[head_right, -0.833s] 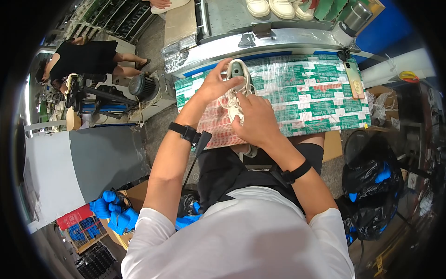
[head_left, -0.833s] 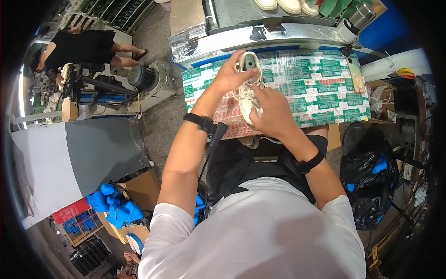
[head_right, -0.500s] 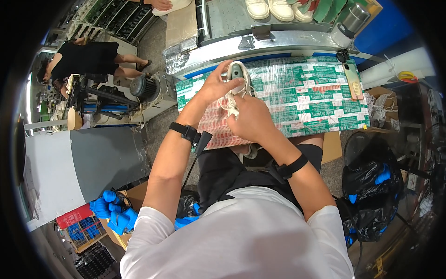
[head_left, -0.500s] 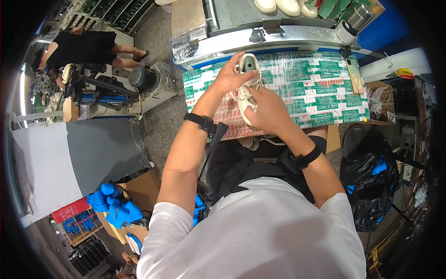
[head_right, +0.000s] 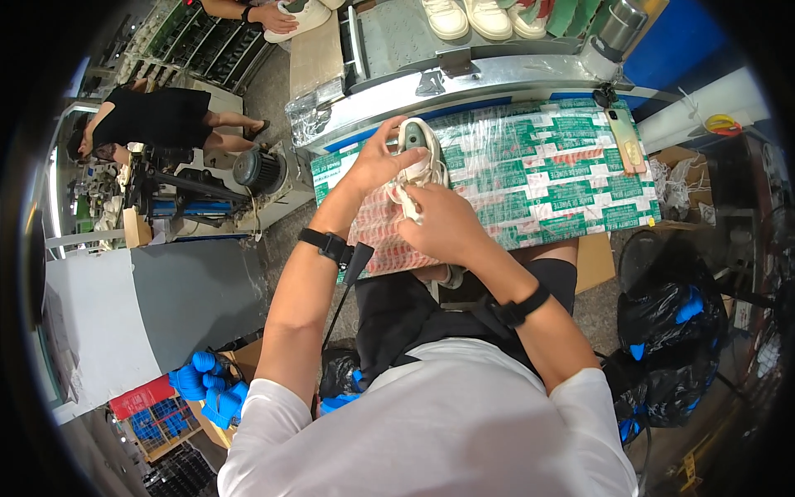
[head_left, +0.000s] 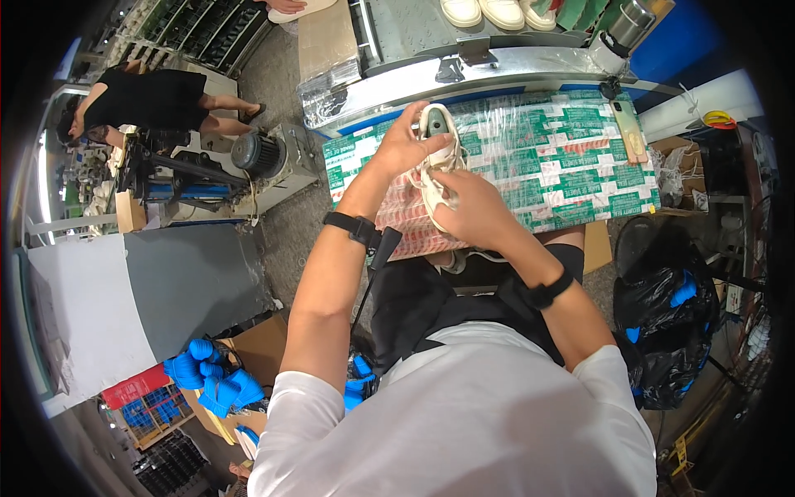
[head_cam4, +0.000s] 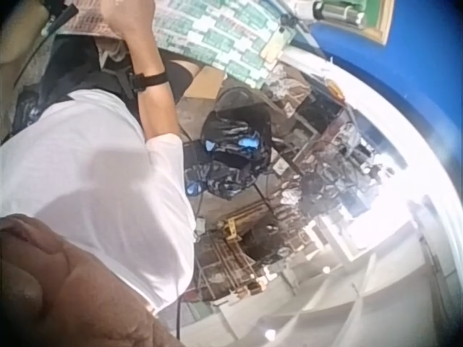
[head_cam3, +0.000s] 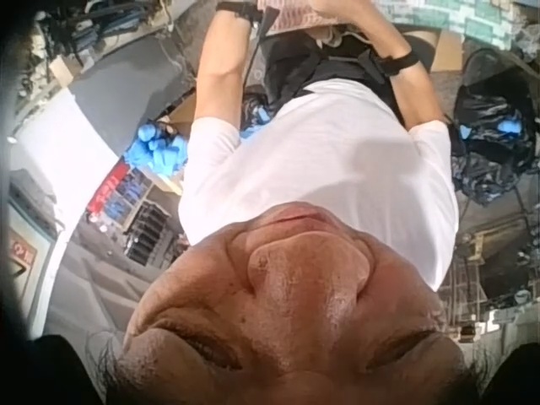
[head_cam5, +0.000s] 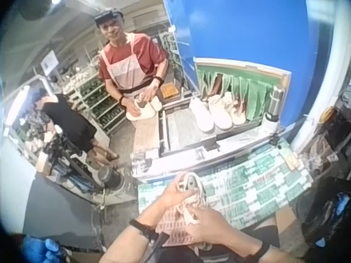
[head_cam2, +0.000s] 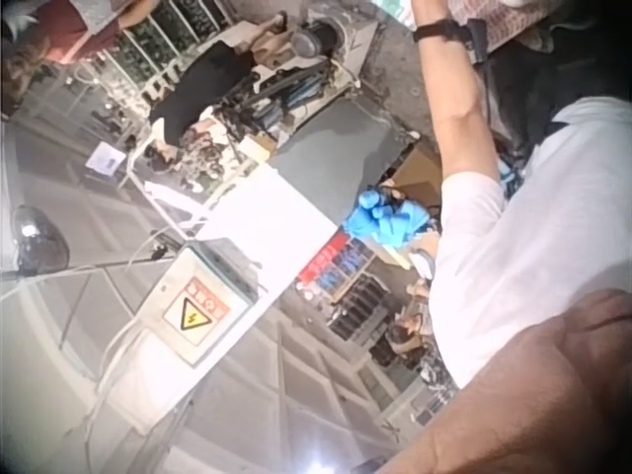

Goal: Assembling shoe components and checking laces at a manufacturing workstation.

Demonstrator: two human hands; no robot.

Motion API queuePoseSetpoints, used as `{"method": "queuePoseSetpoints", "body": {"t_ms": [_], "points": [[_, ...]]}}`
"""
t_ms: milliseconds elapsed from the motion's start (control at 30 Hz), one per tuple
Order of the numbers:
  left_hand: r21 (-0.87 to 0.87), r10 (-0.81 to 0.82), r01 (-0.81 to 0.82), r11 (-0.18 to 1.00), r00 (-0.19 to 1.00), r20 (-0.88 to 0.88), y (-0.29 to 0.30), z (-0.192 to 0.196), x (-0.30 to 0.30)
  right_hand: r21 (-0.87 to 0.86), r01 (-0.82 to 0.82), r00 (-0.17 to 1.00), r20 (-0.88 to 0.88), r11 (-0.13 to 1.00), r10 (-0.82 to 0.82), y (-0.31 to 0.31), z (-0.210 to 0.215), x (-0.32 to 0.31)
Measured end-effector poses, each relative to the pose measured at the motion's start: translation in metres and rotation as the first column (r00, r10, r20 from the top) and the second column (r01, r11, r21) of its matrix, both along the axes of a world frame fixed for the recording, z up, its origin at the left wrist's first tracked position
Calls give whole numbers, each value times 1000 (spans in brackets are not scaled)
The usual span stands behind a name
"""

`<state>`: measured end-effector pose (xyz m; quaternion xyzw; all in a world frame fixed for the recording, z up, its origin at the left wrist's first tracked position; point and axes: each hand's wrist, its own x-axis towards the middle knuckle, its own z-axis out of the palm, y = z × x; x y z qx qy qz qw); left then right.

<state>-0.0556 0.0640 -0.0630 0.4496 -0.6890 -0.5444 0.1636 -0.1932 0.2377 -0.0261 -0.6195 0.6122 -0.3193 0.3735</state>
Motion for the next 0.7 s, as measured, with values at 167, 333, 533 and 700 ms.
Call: {"method": "queuePoseSetpoints", "body": {"t_ms": [167,333,533,700], "points": [[56,-21,25,998,997,-77,-6,0,3,-54,-2,990,138,999,10,52,-5,-27],[15,-23,24,1000,999,-49,-1,-5,-2,-92,85,958,280,992,-56,48,-21,-43],[-511,276,-254,821,960,-33,76,-41,-25,-140,448,893,12,883,-451,16,-73,-79],[-563,301,-248,788,953,3,85,-41,-37,-100,390,860,-315,915,-401,-1,-105,-140]]}}
